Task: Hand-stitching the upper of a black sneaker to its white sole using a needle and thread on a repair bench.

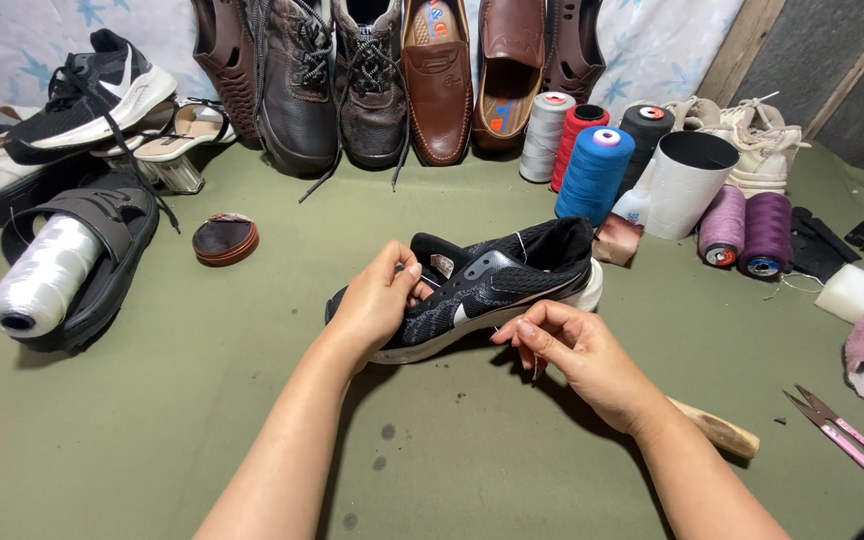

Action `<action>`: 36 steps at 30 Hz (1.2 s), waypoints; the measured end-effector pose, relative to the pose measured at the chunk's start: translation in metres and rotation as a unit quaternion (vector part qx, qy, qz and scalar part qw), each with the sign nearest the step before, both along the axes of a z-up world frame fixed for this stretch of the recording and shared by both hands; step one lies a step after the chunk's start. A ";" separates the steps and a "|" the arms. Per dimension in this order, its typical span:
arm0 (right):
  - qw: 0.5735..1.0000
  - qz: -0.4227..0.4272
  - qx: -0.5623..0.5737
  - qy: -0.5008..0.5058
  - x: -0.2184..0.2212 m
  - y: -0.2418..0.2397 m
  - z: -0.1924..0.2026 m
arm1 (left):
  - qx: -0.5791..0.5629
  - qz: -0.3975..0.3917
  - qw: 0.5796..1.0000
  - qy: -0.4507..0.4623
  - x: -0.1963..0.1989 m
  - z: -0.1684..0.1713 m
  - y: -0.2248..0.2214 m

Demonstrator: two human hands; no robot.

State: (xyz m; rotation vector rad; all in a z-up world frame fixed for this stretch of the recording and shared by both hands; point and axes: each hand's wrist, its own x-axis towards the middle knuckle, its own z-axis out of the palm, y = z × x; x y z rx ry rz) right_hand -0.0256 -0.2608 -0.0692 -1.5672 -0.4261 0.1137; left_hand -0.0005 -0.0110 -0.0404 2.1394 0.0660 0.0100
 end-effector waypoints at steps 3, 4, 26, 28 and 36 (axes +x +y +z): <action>1.000 -0.001 -0.001 0.003 0.000 0.000 0.000 | 0.003 -0.001 1.000 -0.011 0.002 -0.004 0.002; 1.000 -0.002 -0.002 0.004 -0.001 0.000 0.001 | 0.003 -0.002 1.000 -0.010 0.001 -0.004 0.001; 1.000 -0.012 0.008 0.019 0.000 0.000 -0.001 | -0.132 0.037 0.987 -0.079 -0.022 -0.001 -0.007; 1.000 -0.012 0.010 0.018 0.001 -0.002 0.002 | -0.130 0.049 0.986 -0.094 -0.025 0.007 -0.013; 0.998 0.001 -0.060 0.034 0.006 -0.001 0.002 | 0.177 -0.046 0.980 -0.082 -0.063 0.059 -0.019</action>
